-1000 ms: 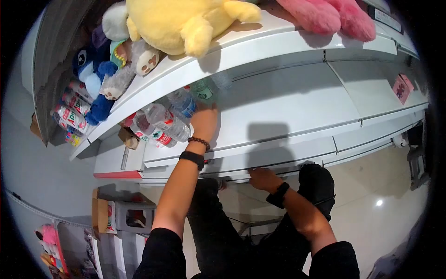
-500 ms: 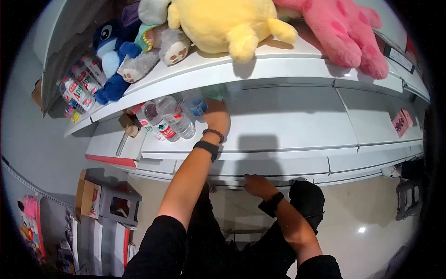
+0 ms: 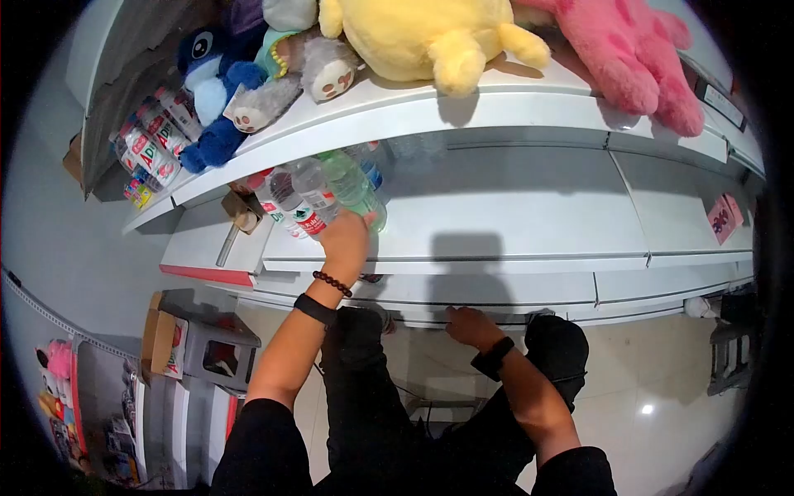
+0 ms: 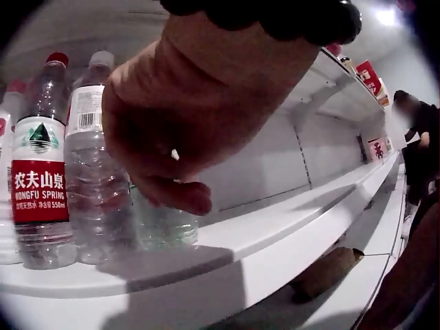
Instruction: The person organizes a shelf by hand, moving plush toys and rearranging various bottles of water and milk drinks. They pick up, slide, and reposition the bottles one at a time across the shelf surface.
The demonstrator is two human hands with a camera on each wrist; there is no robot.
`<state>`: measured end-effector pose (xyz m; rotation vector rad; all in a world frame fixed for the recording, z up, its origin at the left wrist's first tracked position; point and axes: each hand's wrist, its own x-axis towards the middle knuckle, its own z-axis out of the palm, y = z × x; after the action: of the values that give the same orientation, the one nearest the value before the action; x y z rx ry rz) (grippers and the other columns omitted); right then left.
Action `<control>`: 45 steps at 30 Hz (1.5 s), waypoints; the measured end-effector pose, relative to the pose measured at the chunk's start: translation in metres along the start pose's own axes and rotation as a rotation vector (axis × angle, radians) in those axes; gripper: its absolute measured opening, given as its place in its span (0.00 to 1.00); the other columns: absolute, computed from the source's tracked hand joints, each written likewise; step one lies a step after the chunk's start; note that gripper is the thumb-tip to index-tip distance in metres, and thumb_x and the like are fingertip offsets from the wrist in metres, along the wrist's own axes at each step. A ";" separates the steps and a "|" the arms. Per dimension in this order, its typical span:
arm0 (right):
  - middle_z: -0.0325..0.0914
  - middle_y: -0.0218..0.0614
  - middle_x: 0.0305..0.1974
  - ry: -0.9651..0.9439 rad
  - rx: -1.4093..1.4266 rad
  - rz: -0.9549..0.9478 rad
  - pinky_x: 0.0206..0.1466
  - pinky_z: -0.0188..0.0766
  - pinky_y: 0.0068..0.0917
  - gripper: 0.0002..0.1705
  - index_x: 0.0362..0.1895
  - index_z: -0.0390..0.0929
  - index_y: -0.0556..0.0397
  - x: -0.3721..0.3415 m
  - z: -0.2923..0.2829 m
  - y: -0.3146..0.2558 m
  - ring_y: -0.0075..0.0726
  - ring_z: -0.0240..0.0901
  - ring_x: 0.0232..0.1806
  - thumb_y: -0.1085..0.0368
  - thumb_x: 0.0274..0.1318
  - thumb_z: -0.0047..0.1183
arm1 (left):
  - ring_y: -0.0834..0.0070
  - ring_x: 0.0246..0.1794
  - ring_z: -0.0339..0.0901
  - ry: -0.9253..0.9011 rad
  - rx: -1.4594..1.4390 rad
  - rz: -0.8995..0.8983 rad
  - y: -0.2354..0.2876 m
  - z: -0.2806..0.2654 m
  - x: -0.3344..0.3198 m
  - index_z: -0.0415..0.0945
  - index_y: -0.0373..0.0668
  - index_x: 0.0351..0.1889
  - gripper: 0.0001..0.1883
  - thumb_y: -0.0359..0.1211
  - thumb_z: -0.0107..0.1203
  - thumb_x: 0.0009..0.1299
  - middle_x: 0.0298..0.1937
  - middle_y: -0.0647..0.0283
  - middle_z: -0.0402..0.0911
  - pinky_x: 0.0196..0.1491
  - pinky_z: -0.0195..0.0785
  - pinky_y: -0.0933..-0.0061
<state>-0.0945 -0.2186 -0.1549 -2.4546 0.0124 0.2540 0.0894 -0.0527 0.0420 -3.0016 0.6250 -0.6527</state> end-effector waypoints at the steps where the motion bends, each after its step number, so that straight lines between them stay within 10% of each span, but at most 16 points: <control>1: 0.78 0.59 0.37 0.003 -0.006 0.008 0.49 0.71 0.54 0.19 0.45 0.72 0.62 -0.001 -0.001 -0.002 0.66 0.74 0.44 0.60 0.55 0.46 | 0.53 0.27 0.81 -0.017 0.016 0.037 -0.003 0.000 0.001 0.78 0.34 0.29 0.28 0.53 0.47 0.72 0.25 0.49 0.81 0.29 0.73 0.54; 12: 0.79 0.54 0.34 0.119 -0.085 -0.144 0.43 0.74 0.51 0.17 0.44 0.73 0.64 0.001 0.018 0.002 0.57 0.77 0.38 0.62 0.59 0.44 | 0.66 0.15 0.78 -0.353 -0.659 0.100 0.075 -0.011 0.021 0.76 0.33 0.27 0.27 0.49 0.46 0.74 0.15 0.58 0.78 0.25 0.71 0.66; 14: 0.78 0.54 0.32 0.070 -0.047 -0.097 0.42 0.73 0.53 0.17 0.40 0.73 0.64 0.007 0.014 -0.005 0.61 0.77 0.37 0.61 0.56 0.47 | 0.61 0.28 0.83 -0.499 -0.677 0.082 0.098 -0.002 0.058 0.74 0.29 0.33 0.28 0.50 0.45 0.73 0.15 0.59 0.79 0.37 0.73 0.60; 20: 0.78 0.55 0.32 0.031 -0.044 -0.081 0.41 0.75 0.52 0.13 0.39 0.72 0.64 0.004 -0.003 -0.014 0.56 0.77 0.35 0.66 0.62 0.38 | 0.51 0.46 0.80 -0.108 -0.475 0.007 0.137 0.104 0.165 0.72 0.22 0.45 0.34 0.53 0.43 0.73 0.45 0.40 0.79 0.52 0.72 0.58; 28: 0.76 0.54 0.28 0.335 -0.018 -0.253 0.34 0.74 0.51 0.11 0.38 0.72 0.63 0.014 0.012 0.009 0.58 0.76 0.29 0.66 0.58 0.44 | 0.42 0.53 0.75 -0.016 -0.282 0.061 0.153 0.087 0.165 0.68 0.31 0.61 0.22 0.36 0.35 0.77 0.58 0.32 0.70 0.62 0.62 0.46; 35: 0.80 0.54 0.32 0.247 -0.055 -0.238 0.41 0.75 0.49 0.22 0.48 0.75 0.64 0.013 0.009 0.001 0.57 0.78 0.36 0.60 0.53 0.51 | 0.52 0.42 0.83 -0.048 -0.360 -0.224 0.159 0.039 0.120 0.63 0.24 0.53 0.29 0.48 0.41 0.75 0.40 0.44 0.83 0.46 0.75 0.56; 45: 0.78 0.56 0.32 0.188 -0.008 -0.181 0.41 0.75 0.51 0.13 0.41 0.72 0.65 0.004 -0.005 -0.008 0.58 0.77 0.34 0.67 0.58 0.42 | 0.48 0.49 0.79 -0.135 -0.575 -0.152 0.138 0.058 0.141 0.56 0.25 0.62 0.41 0.54 0.51 0.68 0.48 0.39 0.79 0.51 0.72 0.53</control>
<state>-0.0891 -0.2153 -0.1469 -2.4596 -0.1290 -0.0564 0.1782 -0.2382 0.0327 -3.6127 0.6792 -0.3020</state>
